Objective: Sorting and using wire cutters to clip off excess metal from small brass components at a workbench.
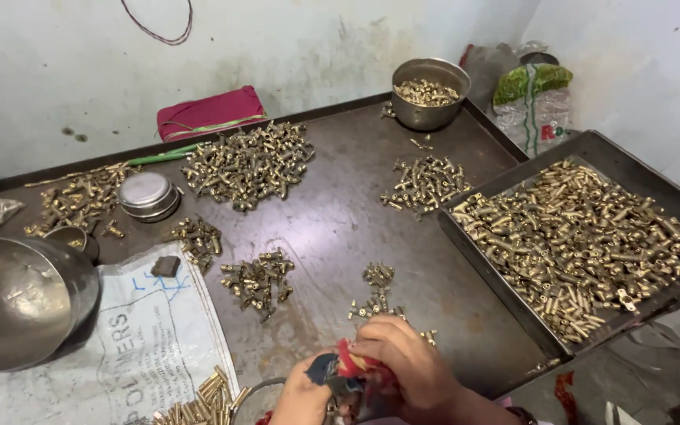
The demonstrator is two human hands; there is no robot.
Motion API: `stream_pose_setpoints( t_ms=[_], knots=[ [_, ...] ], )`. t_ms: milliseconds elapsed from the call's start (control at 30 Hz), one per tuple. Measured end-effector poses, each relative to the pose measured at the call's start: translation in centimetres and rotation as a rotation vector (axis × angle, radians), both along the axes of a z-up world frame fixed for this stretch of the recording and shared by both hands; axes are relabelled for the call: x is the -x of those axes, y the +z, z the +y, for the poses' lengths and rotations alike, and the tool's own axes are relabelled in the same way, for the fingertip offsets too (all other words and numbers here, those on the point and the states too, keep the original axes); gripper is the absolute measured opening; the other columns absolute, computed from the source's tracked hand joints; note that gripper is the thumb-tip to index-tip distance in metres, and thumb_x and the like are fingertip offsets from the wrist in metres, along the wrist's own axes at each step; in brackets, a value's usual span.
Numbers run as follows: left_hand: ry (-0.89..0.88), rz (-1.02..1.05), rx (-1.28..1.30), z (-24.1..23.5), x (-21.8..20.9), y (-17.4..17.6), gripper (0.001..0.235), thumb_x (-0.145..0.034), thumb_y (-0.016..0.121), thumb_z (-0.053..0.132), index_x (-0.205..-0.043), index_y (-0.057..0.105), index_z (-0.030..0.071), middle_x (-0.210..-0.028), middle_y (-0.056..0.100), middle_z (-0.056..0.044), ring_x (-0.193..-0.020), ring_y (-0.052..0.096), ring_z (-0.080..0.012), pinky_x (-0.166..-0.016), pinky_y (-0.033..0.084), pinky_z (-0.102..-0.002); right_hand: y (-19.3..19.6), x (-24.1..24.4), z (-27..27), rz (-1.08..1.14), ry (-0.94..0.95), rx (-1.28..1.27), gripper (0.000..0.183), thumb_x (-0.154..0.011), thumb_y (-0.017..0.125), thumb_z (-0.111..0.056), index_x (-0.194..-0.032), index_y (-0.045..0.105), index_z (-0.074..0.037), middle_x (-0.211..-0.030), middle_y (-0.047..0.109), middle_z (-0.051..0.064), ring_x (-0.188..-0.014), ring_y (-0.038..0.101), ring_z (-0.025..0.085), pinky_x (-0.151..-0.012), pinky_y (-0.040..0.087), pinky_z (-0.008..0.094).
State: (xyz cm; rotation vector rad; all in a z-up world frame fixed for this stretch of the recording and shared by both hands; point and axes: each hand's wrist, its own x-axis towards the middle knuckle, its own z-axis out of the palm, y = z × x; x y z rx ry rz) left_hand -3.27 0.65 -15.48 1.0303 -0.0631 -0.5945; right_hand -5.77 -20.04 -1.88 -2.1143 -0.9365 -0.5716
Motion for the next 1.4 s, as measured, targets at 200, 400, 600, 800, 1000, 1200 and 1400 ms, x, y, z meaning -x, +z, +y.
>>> stream_pose_setpoints(
  t_ms=[200, 400, 600, 800, 1000, 1200, 1400],
  knots=[
    [0.064, 0.082, 0.054, -0.3, 0.3, -1.5, 0.009, -0.096, 0.066, 0.007, -0.098, 0.068, -0.001, -0.068, 0.067, -0.007, -0.052, 0.062, -0.0145, -0.047, 0.048, -0.028, -2.8, -1.0, -0.5, 0.181, -0.001, -0.103, 0.024, -0.099, 0.066, -0.022, -0.115, 0.064, -0.005, -0.111, 0.069, 0.015, -0.101, 0.068, 0.031, -0.09, 0.054, 0.041],
    [0.168, -0.435, -0.15, 0.0, 0.2, 2.8, 0.009, -0.097, 0.063, -0.001, -0.105, 0.068, -0.002, -0.089, 0.074, -0.01, -0.074, 0.065, -0.0118, -0.061, 0.05, -0.024, -7.8, -2.3, -1.3, 1.329, -0.144, -0.722, 0.031, -0.091, 0.069, -0.003, -0.121, 0.071, -0.002, -0.094, 0.073, 0.006, -0.074, 0.062, 0.015, -0.066, 0.05, 0.029],
    [0.373, -0.063, -0.108, 2.5, -1.5, 2.1, 0.022, -0.094, 0.067, 0.013, -0.099, 0.074, -0.007, -0.071, 0.072, -0.018, -0.05, 0.062, -0.0154, -0.045, 0.048, -0.028, -7.5, -3.6, -5.1, 1.183, -0.249, -0.856, 0.033, -0.085, 0.059, 0.004, -0.117, 0.067, 0.002, -0.098, 0.079, 0.008, -0.079, 0.072, 0.017, -0.072, 0.06, 0.031],
    [0.336, 0.024, 0.05, 0.7, -0.6, 6.6, 0.029, -0.09, 0.066, 0.013, -0.111, 0.073, -0.006, -0.084, 0.079, -0.016, -0.048, 0.058, -0.0143, -0.042, 0.044, -0.027, -5.7, -4.1, -4.6, 0.94, 0.147, -0.526, 0.022, -0.099, 0.058, 0.003, -0.116, 0.071, 0.008, -0.104, 0.074, 0.01, -0.096, 0.067, 0.015, -0.086, 0.053, 0.031],
    [0.321, 0.136, -0.004, -0.4, 0.4, 4.7, 0.036, -0.095, 0.068, 0.022, -0.117, 0.076, -0.005, -0.077, 0.073, -0.014, -0.043, 0.053, -0.0137, -0.035, 0.039, -0.027, -3.3, -2.0, 0.2, 1.253, 0.287, -0.524, 0.029, -0.092, 0.074, -0.011, -0.118, 0.069, 0.001, -0.101, 0.075, 0.004, -0.094, 0.069, 0.009, -0.088, 0.056, 0.027],
    [0.392, 0.271, -0.106, -0.8, 1.0, 7.4, 0.055, -0.095, 0.056, 0.041, -0.118, 0.07, -0.007, -0.082, 0.077, -0.016, -0.054, 0.069, -0.021, -0.044, 0.05, -0.031, -1.0, 0.0, 1.5, 0.227, -0.12, 0.146, 0.027, -0.081, 0.083, -0.03, -0.103, 0.078, -0.015, -0.094, 0.076, 0.004, -0.086, 0.072, 0.025, -0.078, 0.056, 0.035],
    [0.248, 0.273, -0.294, -1.0, 1.5, 6.0, 0.065, -0.098, 0.05, 0.055, -0.115, 0.075, -0.002, -0.075, 0.075, -0.018, -0.048, 0.063, -0.0254, -0.041, 0.05, -0.033, -1.6, 0.9, 1.9, 0.32, -0.265, 0.369, 0.019, -0.086, 0.076, -0.035, -0.089, 0.072, -0.016, -0.085, 0.066, 0.001, -0.081, 0.063, 0.027, -0.072, 0.052, 0.039]
  ],
)
